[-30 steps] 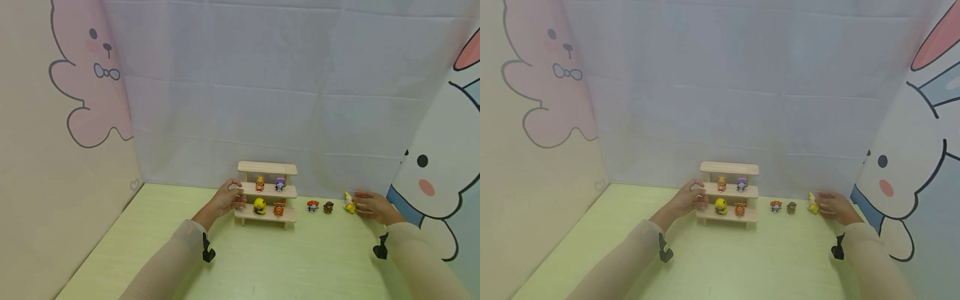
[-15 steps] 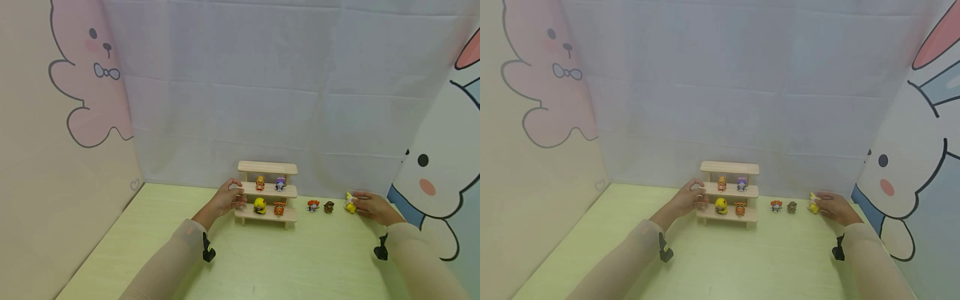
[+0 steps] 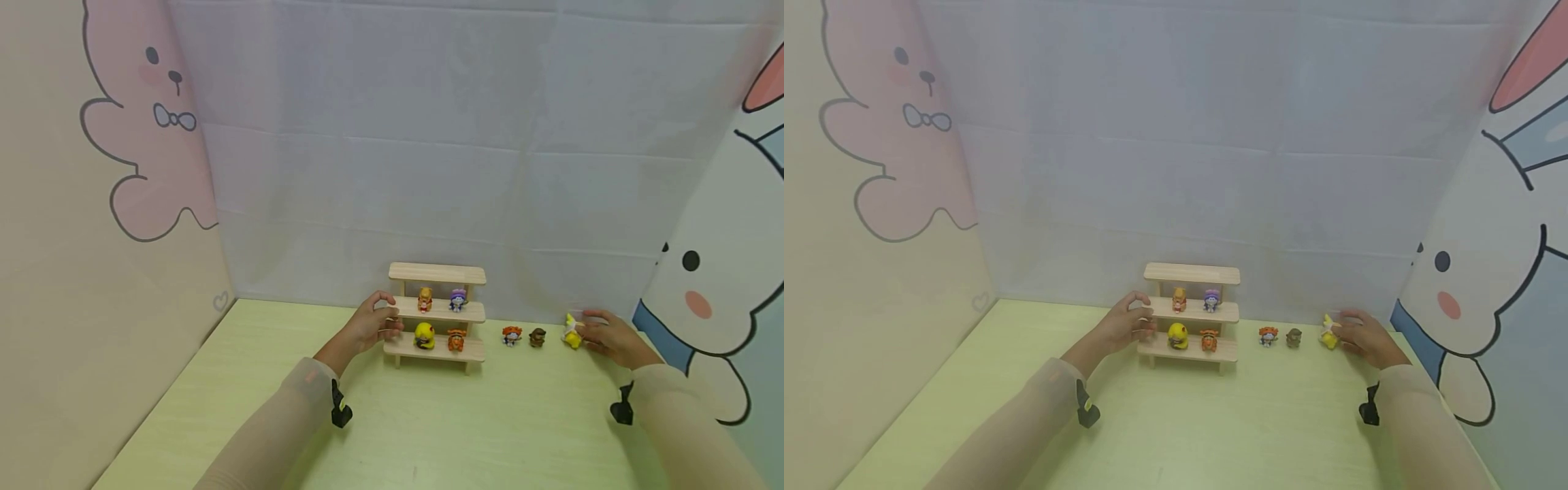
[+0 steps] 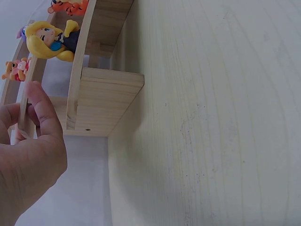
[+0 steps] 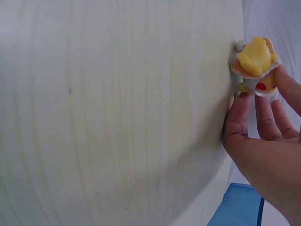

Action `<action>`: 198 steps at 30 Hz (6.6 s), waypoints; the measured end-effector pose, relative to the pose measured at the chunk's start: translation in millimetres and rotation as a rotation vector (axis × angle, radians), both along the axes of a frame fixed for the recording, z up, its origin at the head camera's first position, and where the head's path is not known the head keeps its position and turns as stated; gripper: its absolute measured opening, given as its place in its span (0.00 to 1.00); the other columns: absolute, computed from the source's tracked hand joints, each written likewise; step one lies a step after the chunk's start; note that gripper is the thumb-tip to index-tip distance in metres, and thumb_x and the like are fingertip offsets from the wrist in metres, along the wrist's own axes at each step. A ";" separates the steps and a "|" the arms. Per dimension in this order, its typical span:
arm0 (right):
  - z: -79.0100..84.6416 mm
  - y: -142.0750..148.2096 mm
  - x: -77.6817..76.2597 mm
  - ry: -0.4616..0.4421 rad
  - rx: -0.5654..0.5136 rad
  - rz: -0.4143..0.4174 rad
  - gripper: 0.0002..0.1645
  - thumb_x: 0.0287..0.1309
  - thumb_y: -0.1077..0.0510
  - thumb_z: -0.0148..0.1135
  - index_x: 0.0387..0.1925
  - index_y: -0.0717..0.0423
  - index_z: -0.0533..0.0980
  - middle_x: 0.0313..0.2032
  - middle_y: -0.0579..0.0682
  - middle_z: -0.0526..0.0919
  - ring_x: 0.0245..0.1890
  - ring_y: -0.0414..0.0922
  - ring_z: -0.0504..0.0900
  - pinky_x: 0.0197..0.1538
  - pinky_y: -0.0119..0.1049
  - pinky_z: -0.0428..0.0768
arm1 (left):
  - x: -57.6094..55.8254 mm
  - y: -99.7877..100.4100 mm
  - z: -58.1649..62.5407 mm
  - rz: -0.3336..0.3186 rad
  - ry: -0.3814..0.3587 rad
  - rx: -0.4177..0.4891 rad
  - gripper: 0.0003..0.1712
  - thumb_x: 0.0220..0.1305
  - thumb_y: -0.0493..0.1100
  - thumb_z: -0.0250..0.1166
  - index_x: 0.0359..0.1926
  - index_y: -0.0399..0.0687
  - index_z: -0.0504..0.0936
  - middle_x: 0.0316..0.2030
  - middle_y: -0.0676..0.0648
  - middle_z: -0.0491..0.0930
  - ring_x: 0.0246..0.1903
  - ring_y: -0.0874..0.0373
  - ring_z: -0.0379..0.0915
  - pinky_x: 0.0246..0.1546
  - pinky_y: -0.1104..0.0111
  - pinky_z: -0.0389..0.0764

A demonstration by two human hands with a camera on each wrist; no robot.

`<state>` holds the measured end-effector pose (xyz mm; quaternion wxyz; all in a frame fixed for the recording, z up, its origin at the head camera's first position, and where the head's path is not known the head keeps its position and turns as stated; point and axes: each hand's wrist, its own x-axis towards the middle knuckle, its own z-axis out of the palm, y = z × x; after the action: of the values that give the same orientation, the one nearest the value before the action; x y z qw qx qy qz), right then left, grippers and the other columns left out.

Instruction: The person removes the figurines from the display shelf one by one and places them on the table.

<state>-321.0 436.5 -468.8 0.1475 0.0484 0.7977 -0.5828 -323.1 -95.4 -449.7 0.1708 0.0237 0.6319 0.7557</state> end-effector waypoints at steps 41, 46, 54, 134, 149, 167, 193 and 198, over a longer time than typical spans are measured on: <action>2.4 -1.2 4.8 0.171 0.018 0.069 0.32 0.77 0.61 0.55 0.68 0.77 0.54 0.58 0.58 0.64 0.45 0.30 0.76 0.51 0.27 0.81 | -3.2 -0.3 -3.2 -0.006 -0.014 -0.004 0.09 0.77 0.36 0.58 0.51 0.50 0.68 0.35 0.42 0.77 0.31 0.54 0.83 0.32 0.69 0.87; 4.7 -5.1 7.0 0.151 0.029 0.079 0.27 0.77 0.58 0.56 0.64 0.70 0.59 0.59 0.56 0.64 0.46 0.31 0.77 0.53 0.26 0.81 | -4.1 -1.3 -4.3 -0.013 -0.005 -0.002 0.09 0.77 0.36 0.58 0.52 0.49 0.67 0.35 0.42 0.77 0.31 0.53 0.83 0.32 0.69 0.87; 3.9 -10.7 8.0 0.197 0.071 0.129 0.24 0.75 0.59 0.59 0.61 0.67 0.62 0.47 0.51 0.73 0.43 0.40 0.77 0.48 0.31 0.81 | -3.6 -0.7 -3.0 -0.014 -0.005 -0.005 0.09 0.77 0.36 0.58 0.52 0.49 0.67 0.34 0.42 0.77 0.31 0.54 0.83 0.32 0.70 0.87; 84.1 -95.6 21.6 0.390 0.242 0.212 0.40 0.74 0.47 0.61 0.76 0.62 0.60 0.73 0.63 0.65 0.68 0.56 0.70 0.66 0.52 0.75 | -2.3 -0.1 -3.7 -0.005 0.004 -0.017 0.08 0.78 0.37 0.58 0.52 0.49 0.67 0.35 0.42 0.78 0.32 0.53 0.83 0.31 0.69 0.87; 83.4 -166.6 11.2 0.427 0.138 0.297 0.37 0.71 0.49 0.66 0.72 0.60 0.66 0.70 0.64 0.71 0.69 0.60 0.71 0.68 0.62 0.74 | -0.4 -0.9 -1.1 -0.007 0.012 -0.024 0.09 0.78 0.37 0.58 0.53 0.48 0.68 0.35 0.41 0.78 0.33 0.53 0.83 0.32 0.69 0.87; 67.3 -206.1 8.5 0.389 0.057 0.276 0.31 0.70 0.53 0.66 0.69 0.60 0.70 0.66 0.60 0.76 0.66 0.58 0.75 0.68 0.56 0.75 | -0.7 -0.5 -2.0 -0.009 0.008 -0.016 0.10 0.77 0.37 0.58 0.52 0.49 0.68 0.35 0.41 0.78 0.33 0.53 0.83 0.32 0.69 0.87; 49.8 -236.4 6.7 0.400 0.050 0.201 0.35 0.71 0.54 0.66 0.73 0.62 0.67 0.67 0.64 0.74 0.67 0.60 0.75 0.65 0.52 0.79 | 0.4 0.4 -1.9 -0.001 0.009 -0.033 0.09 0.78 0.37 0.58 0.52 0.50 0.68 0.35 0.42 0.77 0.33 0.53 0.83 0.33 0.69 0.87; 48.1 -239.0 6.2 0.440 0.095 0.174 0.32 0.72 0.56 0.64 0.71 0.62 0.69 0.65 0.64 0.77 0.65 0.60 0.77 0.64 0.50 0.80 | 0.2 0.8 -2.3 -0.001 0.006 -0.033 0.08 0.78 0.38 0.58 0.52 0.50 0.68 0.36 0.42 0.77 0.34 0.53 0.83 0.34 0.69 0.87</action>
<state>-314.8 197.5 -420.7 0.0174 -0.1419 0.8382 -0.5264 -323.0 -94.7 -452.1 0.1697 0.0237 0.6447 0.7450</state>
